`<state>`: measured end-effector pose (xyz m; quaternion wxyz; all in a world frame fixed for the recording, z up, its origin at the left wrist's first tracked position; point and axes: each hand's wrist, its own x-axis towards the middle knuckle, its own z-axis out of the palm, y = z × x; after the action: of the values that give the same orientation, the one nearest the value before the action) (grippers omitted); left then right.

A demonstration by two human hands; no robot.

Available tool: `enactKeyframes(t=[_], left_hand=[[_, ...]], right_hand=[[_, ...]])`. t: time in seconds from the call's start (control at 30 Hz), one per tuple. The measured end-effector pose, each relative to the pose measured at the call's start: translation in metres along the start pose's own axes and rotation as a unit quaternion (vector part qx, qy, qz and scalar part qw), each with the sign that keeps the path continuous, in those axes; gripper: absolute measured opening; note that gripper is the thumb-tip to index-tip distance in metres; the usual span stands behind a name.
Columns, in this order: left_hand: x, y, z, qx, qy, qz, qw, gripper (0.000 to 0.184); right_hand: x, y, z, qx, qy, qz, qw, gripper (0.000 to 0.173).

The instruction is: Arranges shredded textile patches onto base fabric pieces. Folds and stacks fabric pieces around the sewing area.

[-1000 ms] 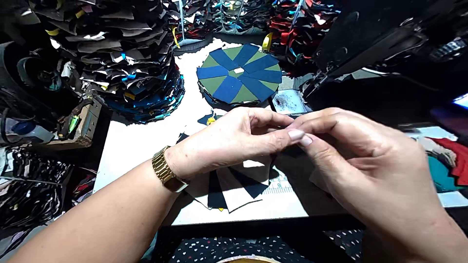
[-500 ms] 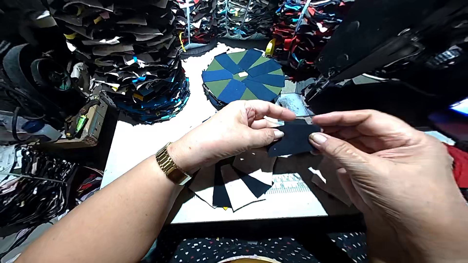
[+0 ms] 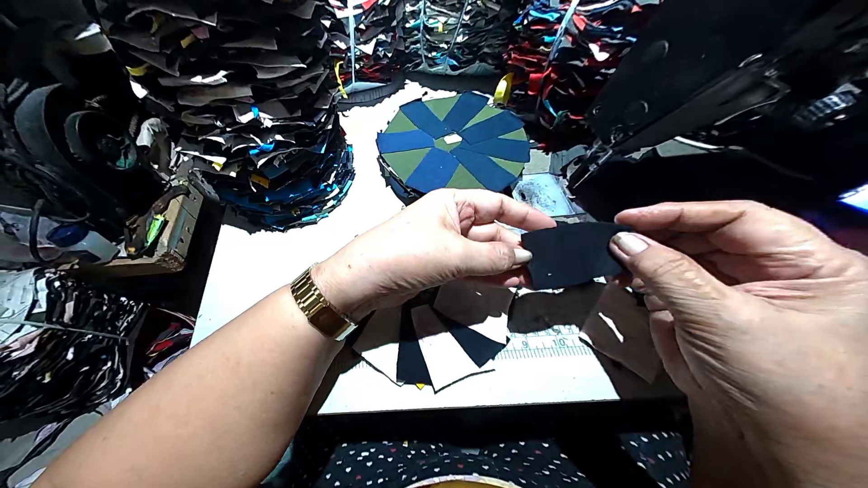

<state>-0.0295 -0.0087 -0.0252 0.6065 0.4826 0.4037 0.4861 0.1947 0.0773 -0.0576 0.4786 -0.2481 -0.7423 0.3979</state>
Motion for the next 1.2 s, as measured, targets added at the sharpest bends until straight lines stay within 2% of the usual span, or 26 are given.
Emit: enactKeyframes(t=[0.1, 0.2, 0.27, 0.37, 0.6, 0.9, 1.03, 1.2], left_hand=[[0.0, 0.0, 0.002, 0.032, 0.025, 0.011, 0.999, 0.033], [0.0, -0.002, 0.002, 0.06, 0.052, 0.033, 0.996, 0.033], [0.0, -0.001, 0.003, 0.063, 0.063, 0.034, 0.995, 0.033], [-0.001, -0.001, 0.006, 0.06, 0.07, 0.034, 0.995, 0.034], [0.001, -0.004, 0.01, 0.104, 0.058, 0.069, 0.99, 0.046], [0.0, -0.003, 0.014, 0.153, 0.05, 0.111, 0.981, 0.042], [0.0, 0.0, 0.006, 0.095, 0.068, 0.111, 0.987, 0.034], [-0.005, 0.011, 0.0, -0.064, 0.132, 0.073, 0.987, 0.028]], right_hand=[[-0.001, 0.0, -0.001, -0.019, -0.005, -0.002, 1.0, 0.026], [-0.003, -0.006, 0.002, -0.132, -0.013, -0.014, 0.991, 0.027], [-0.006, -0.011, 0.003, -0.186, -0.02, -0.061, 0.98, 0.025], [-0.009, -0.02, 0.008, -0.141, -0.05, -0.102, 0.983, 0.02], [-0.009, -0.023, 0.02, 0.008, -0.067, -0.005, 0.998, 0.019], [-0.008, -0.022, 0.021, 0.025, -0.043, 0.049, 0.998, 0.009], [-0.003, -0.012, 0.012, 0.047, -0.013, 0.042, 0.998, 0.01], [0.006, 0.0, -0.012, 0.012, 0.0, 0.012, 1.0, 0.03]])
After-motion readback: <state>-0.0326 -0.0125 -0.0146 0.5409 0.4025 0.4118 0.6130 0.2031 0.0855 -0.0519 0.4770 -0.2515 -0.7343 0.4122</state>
